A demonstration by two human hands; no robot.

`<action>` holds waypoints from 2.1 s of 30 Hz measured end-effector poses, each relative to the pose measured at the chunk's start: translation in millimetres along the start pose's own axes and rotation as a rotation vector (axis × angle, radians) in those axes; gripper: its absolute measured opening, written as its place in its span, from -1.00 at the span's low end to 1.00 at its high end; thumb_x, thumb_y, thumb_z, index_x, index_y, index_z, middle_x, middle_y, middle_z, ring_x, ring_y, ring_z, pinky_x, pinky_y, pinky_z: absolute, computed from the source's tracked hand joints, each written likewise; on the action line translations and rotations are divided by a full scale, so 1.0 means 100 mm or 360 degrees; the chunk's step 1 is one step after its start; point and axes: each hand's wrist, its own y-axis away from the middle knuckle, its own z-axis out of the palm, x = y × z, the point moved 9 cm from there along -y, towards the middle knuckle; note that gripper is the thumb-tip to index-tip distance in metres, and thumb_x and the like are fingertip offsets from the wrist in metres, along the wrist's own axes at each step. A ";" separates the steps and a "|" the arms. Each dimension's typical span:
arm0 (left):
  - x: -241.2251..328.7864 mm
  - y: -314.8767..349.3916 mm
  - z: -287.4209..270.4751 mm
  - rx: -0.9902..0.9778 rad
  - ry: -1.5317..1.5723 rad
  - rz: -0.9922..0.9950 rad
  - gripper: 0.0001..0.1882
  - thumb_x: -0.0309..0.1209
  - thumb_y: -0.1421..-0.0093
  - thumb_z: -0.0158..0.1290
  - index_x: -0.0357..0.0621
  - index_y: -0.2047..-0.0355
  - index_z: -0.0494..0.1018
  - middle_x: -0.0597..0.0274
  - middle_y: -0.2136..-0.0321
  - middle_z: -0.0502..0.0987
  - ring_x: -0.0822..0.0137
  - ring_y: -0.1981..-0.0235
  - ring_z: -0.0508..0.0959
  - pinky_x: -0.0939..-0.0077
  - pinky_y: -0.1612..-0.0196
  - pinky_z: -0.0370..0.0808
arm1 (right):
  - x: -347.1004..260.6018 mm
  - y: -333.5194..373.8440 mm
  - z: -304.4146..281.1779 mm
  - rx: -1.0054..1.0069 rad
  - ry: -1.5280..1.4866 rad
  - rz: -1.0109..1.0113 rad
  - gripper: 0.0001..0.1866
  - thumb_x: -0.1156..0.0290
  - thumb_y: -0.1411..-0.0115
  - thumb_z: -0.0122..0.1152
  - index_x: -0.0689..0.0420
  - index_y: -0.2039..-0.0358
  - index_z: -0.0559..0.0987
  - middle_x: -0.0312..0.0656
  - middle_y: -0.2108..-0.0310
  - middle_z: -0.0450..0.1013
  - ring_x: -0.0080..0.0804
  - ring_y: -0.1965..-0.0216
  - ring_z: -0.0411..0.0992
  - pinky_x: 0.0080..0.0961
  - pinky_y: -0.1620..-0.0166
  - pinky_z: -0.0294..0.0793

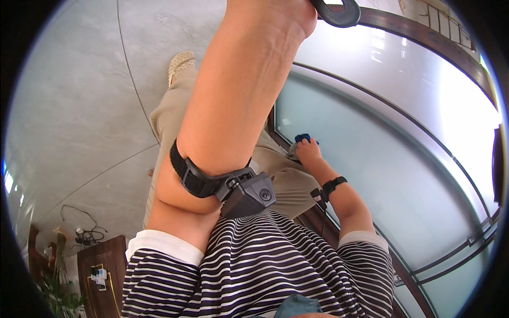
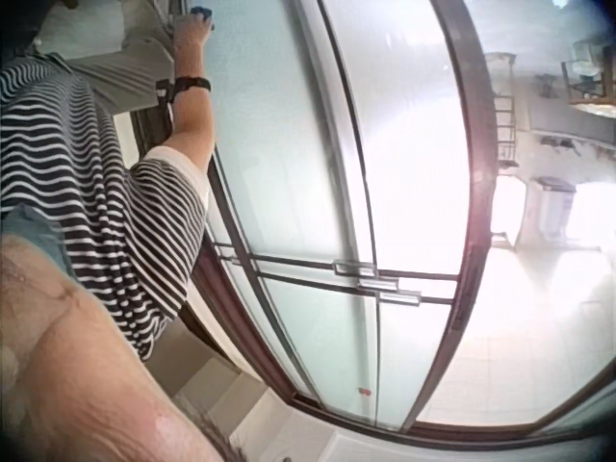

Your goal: The person kneels on the floor and wipes a large frosted glass door with a blue cloth. They use a squeegee in their left hand to assist in cleaning the glass surface, moving systematically across the panels.

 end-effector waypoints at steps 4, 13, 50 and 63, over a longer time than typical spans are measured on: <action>-0.14 -0.19 -0.14 0.0011 -0.0046 0.0005 -0.86 -0.36 -0.28 -0.02 -0.16 0.27 0.38 0.30 0.42 0.44 0.47 0.47 0.41 0.64 0.39 0.40 | 0.34 0.16 -0.31 -0.0041 -0.0006 0.0219 -0.83 0.36 -0.11 0.15 -0.10 0.29 0.65 -0.37 0.16 0.46 -0.37 0.04 0.34 -0.20 0.00 0.26; -0.10 -0.02 -0.04 0.0000 -0.0115 0.0038 -0.88 -0.37 -0.25 0.00 -0.15 0.29 0.38 0.30 0.43 0.44 0.48 0.50 0.42 0.62 0.41 0.41 | 2.21 0.76 -3.15 0.1632 0.0509 0.1090 -0.49 0.44 -0.12 0.09 -0.14 -0.13 0.43 -0.41 -0.14 0.35 -0.40 -0.05 0.32 -0.14 0.01 0.28; -0.46 -0.09 -0.23 0.0214 -0.0257 -0.0127 -0.86 -0.32 -0.27 0.01 -0.12 0.30 0.41 0.32 0.48 0.48 0.50 0.54 0.44 0.61 0.46 0.43 | 0.19 2.06 -0.46 0.0406 -0.0124 0.0562 -0.63 0.36 -0.08 0.08 -0.14 0.06 0.55 -0.45 -0.03 0.42 -0.47 -0.12 0.26 -0.14 -0.06 0.16; -0.52 -0.13 -0.27 0.0161 -0.0337 -0.0093 -0.86 -0.31 -0.30 0.00 -0.10 0.30 0.42 0.38 0.51 0.47 0.53 0.55 0.44 0.62 0.47 0.42 | 2.11 3.39 -3.31 0.1652 0.0649 0.1876 -0.23 0.53 0.06 0.28 -0.24 -0.21 0.37 -0.46 -0.24 0.27 -0.36 -0.18 0.25 -0.11 -0.05 0.14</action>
